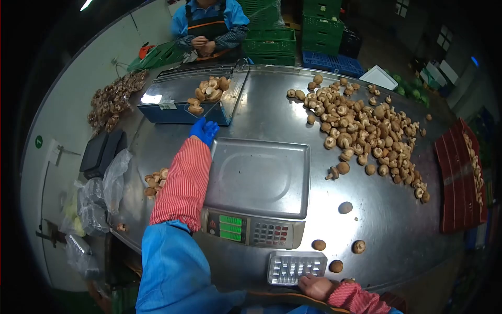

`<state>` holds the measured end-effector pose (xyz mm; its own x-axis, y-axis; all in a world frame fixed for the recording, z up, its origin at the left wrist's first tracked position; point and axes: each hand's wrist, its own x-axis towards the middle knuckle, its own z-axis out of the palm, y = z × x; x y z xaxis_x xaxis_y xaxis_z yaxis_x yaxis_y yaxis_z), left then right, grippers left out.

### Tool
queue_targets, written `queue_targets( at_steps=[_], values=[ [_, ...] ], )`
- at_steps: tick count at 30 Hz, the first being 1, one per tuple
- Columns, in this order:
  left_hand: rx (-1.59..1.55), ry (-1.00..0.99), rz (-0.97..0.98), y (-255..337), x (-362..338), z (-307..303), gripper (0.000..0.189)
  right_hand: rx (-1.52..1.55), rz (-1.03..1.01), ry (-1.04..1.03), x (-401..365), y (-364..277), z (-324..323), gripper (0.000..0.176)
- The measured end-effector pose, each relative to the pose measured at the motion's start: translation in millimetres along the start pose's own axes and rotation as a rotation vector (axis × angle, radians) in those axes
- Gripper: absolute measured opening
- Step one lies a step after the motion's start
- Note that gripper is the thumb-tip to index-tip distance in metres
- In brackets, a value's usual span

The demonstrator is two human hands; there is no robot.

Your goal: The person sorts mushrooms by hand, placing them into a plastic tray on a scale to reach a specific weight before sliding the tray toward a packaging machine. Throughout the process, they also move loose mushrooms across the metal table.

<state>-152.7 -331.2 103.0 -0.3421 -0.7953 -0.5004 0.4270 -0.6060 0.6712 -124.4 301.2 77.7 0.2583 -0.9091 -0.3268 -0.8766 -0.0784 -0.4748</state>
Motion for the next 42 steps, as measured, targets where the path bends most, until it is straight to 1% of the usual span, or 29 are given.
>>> queue_targets(
  at_steps=[2,5,7,9,10,11,12,13,14,15,18,19,21,22,23,24,26,28,30,32,34,35,37,38,39,40,42],
  values=[
    [0.089,-0.088,0.009,-13,-32,-5,0.024,-0.034,-0.01,0.068,0,-5,-13,0.023],
    [0.221,-0.307,-0.061,-30,-101,-10,0.025,-0.111,-0.05,0.27,0,-6,-10,0.014],
    [0.265,-0.869,-0.208,-47,-123,-33,0.035,-0.144,-0.04,0.302,0,-9,-17,0.014],
    [0.889,-0.694,-0.214,-59,-207,-24,0.048,-0.131,-0.045,0.408,-5,-12,-22,0.013],
    [1.184,-0.634,-0.288,-69,-248,-18,0.056,-0.124,-0.044,0.479,-8,-13,-25,0.012],
    [1.446,-0.795,-0.452,-75,-276,-15,0.063,-0.122,-0.046,0.55,-11,-12,-31,0.011],
    [1.573,-0.94,-0.733,-83,-299,-18,0.064,-0.117,0.034,0.592,-16,-12,-40,0.01],
    [1.62,-0.884,-0.942,-102,-310,-34,0.06,-0.112,0.11,0.634,-23,-15,-53,0.01],
    [1.537,-0.88,-1.079,-116,-325,-36,0.055,-0.11,0.182,0.673,-30,-16,-65,0.009],
    [1.449,-0.867,-1.21,-128,-339,-34,0.053,-0.113,0.212,0.71,-34,-18,-74,0.008],
    [1.143,-0.818,-1.035,-178,-345,-29,0.048,-0.031,0.085,0.685,-40,-8,-80,0.015],
    [1.16,-0.817,-0.993,-189,-345,-12,0.041,-0.009,0.187,0.705,-45,-1,-90,0.022],
    [1.138,-0.969,-0.94,-213,-340,10,0.038,0.036,0.39,0.745,-63,15,-125,0.035],
    [1.12,-1.04,-0.913,-224,-340,22,0.036,-0.105,0.627,0.895,-78,19,-141,0.056],
    [1.077,-1.154,-0.832,-231,-350,47,0.034,-0.103,0.705,1.016,-88,44,-133,0.071],
    [1.121,-1.278,-0.711,-251,-347,63,0.036,0.008,0.778,1.051,-98,65,-127,0.058],
    [1.187,-1.514,-0.453,-296,-328,88,0.041,1.045,0.644,0.794,-125,115,-111,0.044],
    [1.45,-1.443,-0.063,-316,-305,131,0.059,1.218,0.637,0.861,-153,169,-87,0.03],
    [1.66,-1.205,0.302,-336,-230,156,0.09,1.132,0.865,1.238,-194,225,-73,0.024],
    [1.806,-0.979,0.375,-337,-175,178,0.116,0.909,1.246,1.396,-235,275,-70,0.024],
    [1.946,-0.857,0.299,-355,-130,184,0.128,0.458,1.505,1.256,-265,332,-61,0.027],
    [2.013,-0.79,0.26,-363,-124,192,0.134,0.38,1.501,1.263,-266,354,-60,0.028],
    [1.947,-0.856,0.346,-383,-128,206,0.138,0.224,1.484,1.271,-260,393,-59,0.031],
    [1.913,-0.885,0.388,-391,-138,215,0.141,0.317,1.388,1.309,-253,412,-59,0.031],
    [1.937,-0.828,0.397,-399,-151,227,0.145,0.408,1.289,1.339,-244,428,-59,0.031],
    [1.975,-0.867,0.427,-409,-156,233,0.146,0.5,1.187,1.36,-233,437,-60,0.031],
    [2.045,-0.944,0.491,-424,-164,240,0.15,0.67,1.104,1.301,-215,428,-83,0.031]
  ],
)
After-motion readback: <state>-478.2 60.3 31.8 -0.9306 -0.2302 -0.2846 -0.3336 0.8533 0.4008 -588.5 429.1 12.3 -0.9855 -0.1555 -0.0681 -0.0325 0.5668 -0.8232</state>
